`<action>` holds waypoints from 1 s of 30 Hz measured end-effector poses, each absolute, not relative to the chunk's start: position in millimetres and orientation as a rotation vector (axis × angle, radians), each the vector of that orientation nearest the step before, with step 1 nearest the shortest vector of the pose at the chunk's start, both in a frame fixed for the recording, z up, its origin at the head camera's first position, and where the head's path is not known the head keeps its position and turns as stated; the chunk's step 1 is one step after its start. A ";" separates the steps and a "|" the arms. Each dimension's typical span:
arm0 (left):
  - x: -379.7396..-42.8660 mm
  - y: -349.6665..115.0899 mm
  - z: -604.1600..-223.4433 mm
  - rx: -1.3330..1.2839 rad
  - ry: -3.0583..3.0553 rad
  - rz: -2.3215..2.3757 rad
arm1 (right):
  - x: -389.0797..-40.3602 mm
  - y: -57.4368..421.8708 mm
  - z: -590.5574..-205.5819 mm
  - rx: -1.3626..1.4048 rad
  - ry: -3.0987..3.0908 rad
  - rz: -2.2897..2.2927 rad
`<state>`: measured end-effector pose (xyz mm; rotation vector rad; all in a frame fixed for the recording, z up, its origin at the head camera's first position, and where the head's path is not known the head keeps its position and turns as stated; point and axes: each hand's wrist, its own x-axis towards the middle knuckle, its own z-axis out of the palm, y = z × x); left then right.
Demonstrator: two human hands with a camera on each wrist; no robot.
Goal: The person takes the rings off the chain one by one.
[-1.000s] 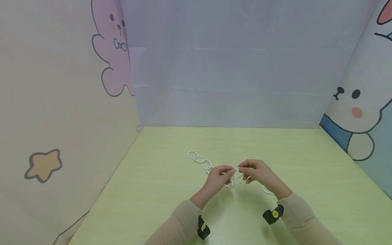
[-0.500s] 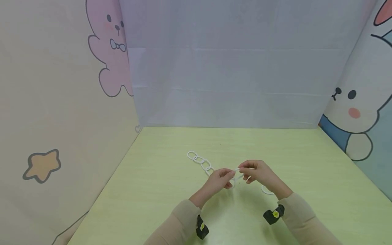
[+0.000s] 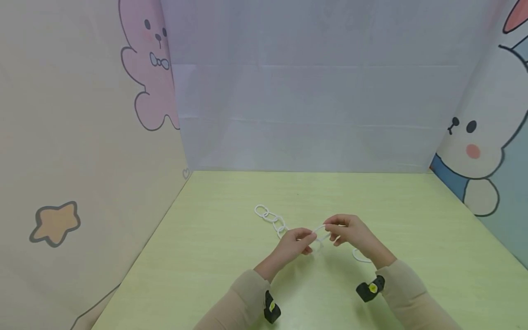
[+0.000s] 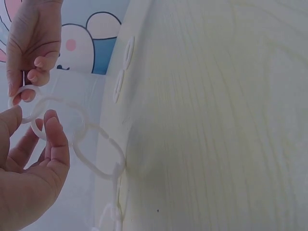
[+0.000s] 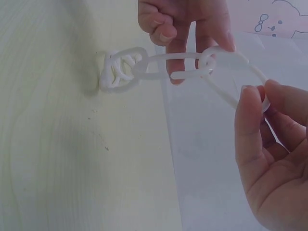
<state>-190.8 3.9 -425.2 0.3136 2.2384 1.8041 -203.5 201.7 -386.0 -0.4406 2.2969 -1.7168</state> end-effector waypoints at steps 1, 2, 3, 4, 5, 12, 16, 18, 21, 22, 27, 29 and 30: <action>-190.3 3.2 -425.1 0.320 2.229 1.810 | -203.2 201.3 -386.5 -0.435 2.298 -1.719; -189.9 2.6 -424.9 0.327 2.221 1.814 | -202.8 201.1 -387.0 -0.434 2.299 -1.720; -189.5 1.8 -424.8 0.331 2.214 1.818 | -202.4 200.8 -387.3 -0.433 2.300 -1.721; -189.0 1.2 -424.7 0.338 2.211 1.819 | -201.9 200.5 -387.4 -0.433 2.300 -1.723; -188.7 0.5 -424.6 0.343 2.211 1.820 | -201.2 200.1 -387.4 -0.432 2.300 -1.725; -185.7 -3.1 -422.3 0.353 2.215 1.826 | -196.8 197.0 -386.1 -0.422 2.308 -1.735; -184.2 -4.3 -421.4 0.335 2.223 1.836 | -194.9 195.6 -386.1 -0.416 2.314 -1.737; -184.5 -4.2 -421.9 0.324 2.221 1.846 | -194.8 195.7 -387.0 -0.412 2.315 -1.742; -184.6 -3.7 -422.5 0.315 2.212 1.876 | -195.0 196.4 -388.2 -0.413 2.310 -1.750; -184.6 -3.5 -422.5 0.313 2.208 1.888 | -195.0 196.5 -388.5 -0.412 2.308 -1.753; -185.0 -2.7 -422.1 0.287 2.188 1.933 | -195.3 196.8 -389.5 -0.407 2.306 -1.760; -185.2 -2.8 -421.9 0.282 2.191 1.934 | -195.2 196.8 -389.6 -0.405 2.309 -1.759; -185.5 -2.7 -422.0 0.285 2.197 1.931 | -195.2 196.7 -389.6 -0.403 2.310 -1.759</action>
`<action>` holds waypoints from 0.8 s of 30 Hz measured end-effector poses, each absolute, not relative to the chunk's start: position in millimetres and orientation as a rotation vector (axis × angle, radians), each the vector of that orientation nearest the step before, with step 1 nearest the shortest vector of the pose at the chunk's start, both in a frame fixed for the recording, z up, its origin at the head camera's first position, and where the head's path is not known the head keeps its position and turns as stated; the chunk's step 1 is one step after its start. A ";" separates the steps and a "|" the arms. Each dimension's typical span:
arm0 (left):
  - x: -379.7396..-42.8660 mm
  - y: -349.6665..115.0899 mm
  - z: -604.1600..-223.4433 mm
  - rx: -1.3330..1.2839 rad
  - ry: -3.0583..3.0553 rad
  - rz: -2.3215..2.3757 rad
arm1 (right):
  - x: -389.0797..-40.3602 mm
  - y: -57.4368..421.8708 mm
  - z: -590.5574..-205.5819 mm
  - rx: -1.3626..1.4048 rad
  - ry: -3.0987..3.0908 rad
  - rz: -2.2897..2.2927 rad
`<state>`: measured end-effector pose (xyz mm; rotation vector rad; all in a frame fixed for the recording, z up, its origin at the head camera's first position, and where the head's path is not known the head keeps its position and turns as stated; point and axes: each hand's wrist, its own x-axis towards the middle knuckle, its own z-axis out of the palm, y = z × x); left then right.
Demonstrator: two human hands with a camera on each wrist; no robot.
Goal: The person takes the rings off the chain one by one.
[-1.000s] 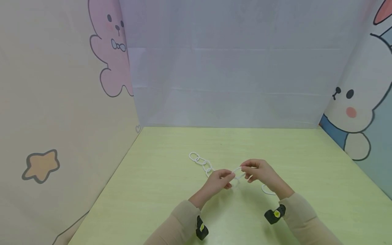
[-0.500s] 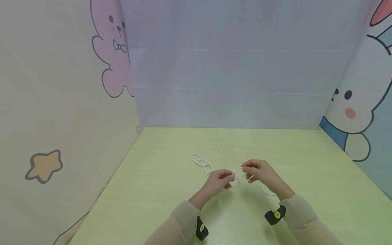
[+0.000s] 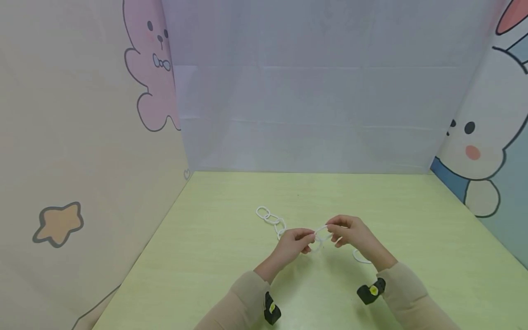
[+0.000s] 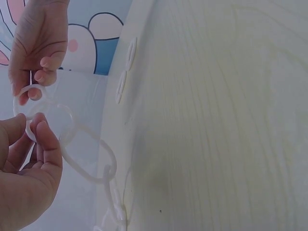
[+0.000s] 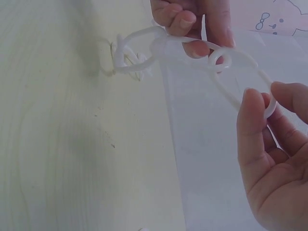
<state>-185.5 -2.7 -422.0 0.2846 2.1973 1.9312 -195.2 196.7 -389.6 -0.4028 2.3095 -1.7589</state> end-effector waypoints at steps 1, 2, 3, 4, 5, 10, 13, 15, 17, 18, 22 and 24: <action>-185.7 -2.9 -421.9 0.282 2.196 1.931 | -195.0 196.6 -389.5 -0.403 2.310 -1.757; -185.8 -3.2 -421.7 0.283 2.196 1.928 | -194.9 196.4 -389.4 -0.402 2.311 -1.756; -186.2 -3.4 -421.6 0.280 2.191 1.931 | -194.6 196.2 -389.2 -0.402 2.313 -1.755; -186.4 -3.6 -421.7 0.282 2.193 1.928 | -194.4 196.1 -389.1 -0.403 2.314 -1.754; -186.6 -3.9 -421.7 0.282 2.194 1.927 | -194.2 195.9 -389.1 -0.403 2.316 -1.753; -187.2 -4.9 -422.8 0.277 2.201 1.936 | -194.0 194.8 -389.7 -0.406 2.322 -1.750; -187.2 -5.9 -423.8 0.281 2.199 1.953 | -194.2 194.2 -390.1 -0.402 2.324 -1.744; -187.2 -6.4 -424.2 0.285 2.197 1.968 | -194.2 193.7 -390.1 -0.399 2.328 -1.738; -186.9 -7.0 -423.9 0.287 2.198 1.980 | -194.2 193.1 -390.2 -0.399 2.328 -1.736; -186.9 -7.2 -423.7 0.285 2.198 1.988 | -194.2 192.8 -390.3 -0.401 2.328 -1.734; -186.4 -7.9 -422.3 0.264 2.188 2.025 | -194.2 191.0 -391.0 -0.412 2.319 -1.728; -186.5 -8.2 -422.1 0.253 2.179 2.042 | -194.0 190.2 -391.2 -0.414 2.315 -1.724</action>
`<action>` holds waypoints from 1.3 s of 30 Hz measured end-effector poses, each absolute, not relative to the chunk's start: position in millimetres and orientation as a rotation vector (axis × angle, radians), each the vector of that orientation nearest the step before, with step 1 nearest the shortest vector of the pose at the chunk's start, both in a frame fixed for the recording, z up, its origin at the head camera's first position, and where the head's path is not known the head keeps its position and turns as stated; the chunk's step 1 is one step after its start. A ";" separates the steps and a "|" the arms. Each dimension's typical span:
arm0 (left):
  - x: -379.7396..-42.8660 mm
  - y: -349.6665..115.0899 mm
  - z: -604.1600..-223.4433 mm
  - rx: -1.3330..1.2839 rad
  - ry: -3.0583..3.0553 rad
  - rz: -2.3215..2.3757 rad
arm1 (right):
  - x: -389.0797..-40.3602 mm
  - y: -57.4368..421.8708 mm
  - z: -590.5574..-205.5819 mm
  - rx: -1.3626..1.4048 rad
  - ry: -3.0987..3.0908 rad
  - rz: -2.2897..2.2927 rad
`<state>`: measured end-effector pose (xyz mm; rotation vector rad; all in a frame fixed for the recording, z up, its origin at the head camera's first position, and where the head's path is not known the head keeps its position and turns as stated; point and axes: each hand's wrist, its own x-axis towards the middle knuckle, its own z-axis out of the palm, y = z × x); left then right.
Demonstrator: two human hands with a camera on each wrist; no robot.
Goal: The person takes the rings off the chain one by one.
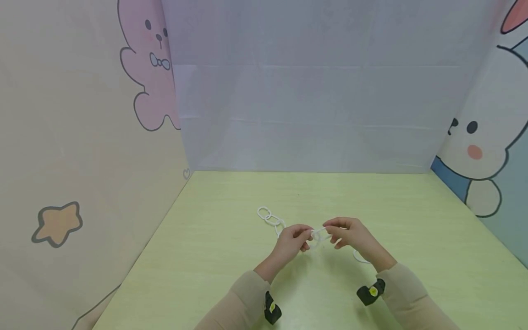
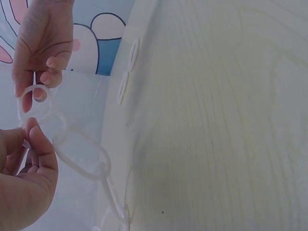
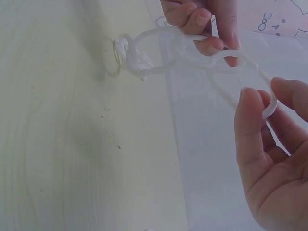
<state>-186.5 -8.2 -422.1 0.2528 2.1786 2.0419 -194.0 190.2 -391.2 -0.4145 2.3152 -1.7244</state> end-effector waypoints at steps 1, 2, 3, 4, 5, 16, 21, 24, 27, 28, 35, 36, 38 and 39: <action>-186.6 -8.3 -422.2 0.249 2.175 2.048 | -193.7 190.0 -391.2 -0.416 2.314 -1.723; -186.7 -8.3 -422.5 0.248 2.173 2.050 | -193.5 189.9 -391.3 -0.414 2.312 -1.724; -186.8 -8.4 -422.6 0.247 2.172 2.051 | -193.2 189.8 -391.3 -0.415 2.310 -1.723; -186.9 -8.4 -422.9 0.244 2.169 2.054 | -193.0 189.7 -391.3 -0.417 2.309 -1.721; -186.9 -8.4 -423.0 0.240 2.169 2.055 | -192.7 189.7 -391.4 -0.416 2.305 -1.721; -187.3 -8.4 -421.7 0.210 2.163 2.069 | -191.4 189.8 -393.2 -0.441 2.291 -1.702; -187.4 -9.4 -420.5 0.221 2.157 2.076 | -191.6 190.1 -395.9 -0.462 2.283 -1.691; -187.1 -9.7 -419.9 0.225 2.156 2.081 | -191.7 189.8 -397.4 -0.463 2.286 -1.683; -187.4 -9.8 -419.8 0.220 2.154 2.086 | -191.3 189.0 -397.3 -0.468 2.289 -1.679; -187.6 -9.7 -419.9 0.218 2.151 2.089 | -191.1 188.7 -397.3 -0.469 2.290 -1.679; -187.7 -9.9 -420.5 0.213 2.154 2.092 | -189.6 187.2 -396.6 -0.479 2.296 -1.674; -187.8 -9.9 -420.8 0.213 2.158 2.090 | -189.6 187.1 -396.9 -0.478 2.296 -1.674; -188.1 -9.9 -421.1 0.213 2.165 2.089 | -189.6 187.1 -397.5 -0.478 2.295 -1.672; -188.3 -9.8 -421.3 0.212 2.166 2.089 | -189.6 187.1 -397.8 -0.477 2.295 -1.670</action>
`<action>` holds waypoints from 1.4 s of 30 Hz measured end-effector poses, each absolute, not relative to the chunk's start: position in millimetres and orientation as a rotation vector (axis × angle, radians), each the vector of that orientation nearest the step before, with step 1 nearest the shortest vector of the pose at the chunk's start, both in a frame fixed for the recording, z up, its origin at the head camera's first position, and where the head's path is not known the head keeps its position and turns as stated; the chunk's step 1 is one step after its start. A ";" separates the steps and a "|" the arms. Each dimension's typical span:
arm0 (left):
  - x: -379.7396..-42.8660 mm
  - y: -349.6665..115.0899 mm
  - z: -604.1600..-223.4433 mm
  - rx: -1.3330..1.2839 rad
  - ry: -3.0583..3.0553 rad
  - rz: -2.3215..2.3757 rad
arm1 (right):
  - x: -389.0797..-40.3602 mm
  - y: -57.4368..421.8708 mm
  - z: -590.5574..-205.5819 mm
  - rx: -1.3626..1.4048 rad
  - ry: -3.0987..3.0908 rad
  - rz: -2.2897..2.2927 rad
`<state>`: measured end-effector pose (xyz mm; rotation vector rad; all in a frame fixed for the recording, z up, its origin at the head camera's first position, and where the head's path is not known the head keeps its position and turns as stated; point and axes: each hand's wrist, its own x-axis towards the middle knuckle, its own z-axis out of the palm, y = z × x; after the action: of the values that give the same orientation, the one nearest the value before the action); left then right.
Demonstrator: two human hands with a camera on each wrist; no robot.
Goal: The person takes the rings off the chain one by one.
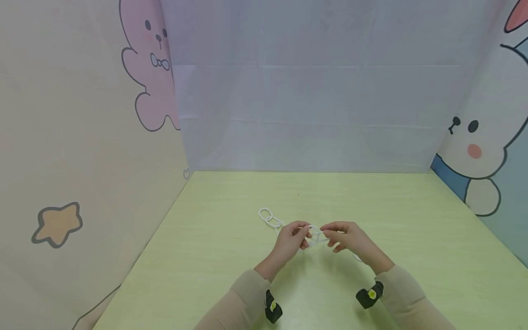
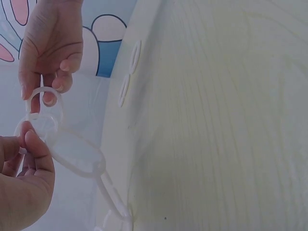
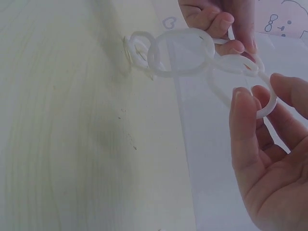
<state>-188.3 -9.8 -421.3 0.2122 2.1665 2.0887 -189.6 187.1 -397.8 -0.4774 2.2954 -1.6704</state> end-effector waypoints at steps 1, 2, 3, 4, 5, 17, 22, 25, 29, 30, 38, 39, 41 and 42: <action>-188.6 -9.7 -421.5 0.212 2.167 2.089 | -189.7 187.1 -398.0 -0.476 2.295 -1.669; -188.8 -9.6 -421.6 0.212 2.168 2.091 | -189.8 187.1 -398.2 -0.477 2.297 -1.667; -188.9 -9.6 -421.6 0.212 2.167 2.092 | -189.9 187.0 -398.4 -0.478 2.297 -1.664; -189.1 -9.4 -421.6 0.212 2.165 2.095 | -189.9 187.0 -398.5 -0.478 2.297 -1.663; -189.3 -9.3 -421.6 0.212 2.163 2.099 | -189.9 186.8 -398.6 -0.479 2.299 -1.659; -189.8 -8.4 -423.0 0.203 2.167 2.127 | -190.9 184.8 -402.0 -0.442 2.277 -1.647; -189.4 -8.2 -422.4 0.201 2.177 2.124 | -190.7 183.8 -403.2 -0.436 2.275 -1.638; -189.4 -8.1 -421.9 0.194 2.177 2.122 | -190.2 183.0 -403.0 -0.442 2.282 -1.632; -189.7 -8.1 -421.3 0.189 2.183 2.117 | -189.2 181.6 -401.8 -0.465 2.286 -1.632; -189.8 -8.1 -421.1 0.187 2.181 2.118 | -189.0 181.4 -401.6 -0.473 2.287 -1.631; -189.8 -9.0 -424.5 0.195 2.176 2.124 | -188.8 180.7 -402.3 -0.464 2.283 -1.641; -189.9 -9.0 -424.3 0.196 2.174 2.126 | -189.1 180.8 -402.5 -0.474 2.283 -1.641; -189.8 -9.1 -424.0 0.196 2.167 2.131 | -189.8 180.7 -403.0 -0.480 2.279 -1.642; -189.8 -9.1 -423.6 0.194 2.161 2.135 | -190.1 180.7 -403.4 -0.480 2.278 -1.643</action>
<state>-189.8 -9.1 -423.6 0.1945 2.1614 2.1354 -190.1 180.7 -403.4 -0.4804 2.2783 -1.6431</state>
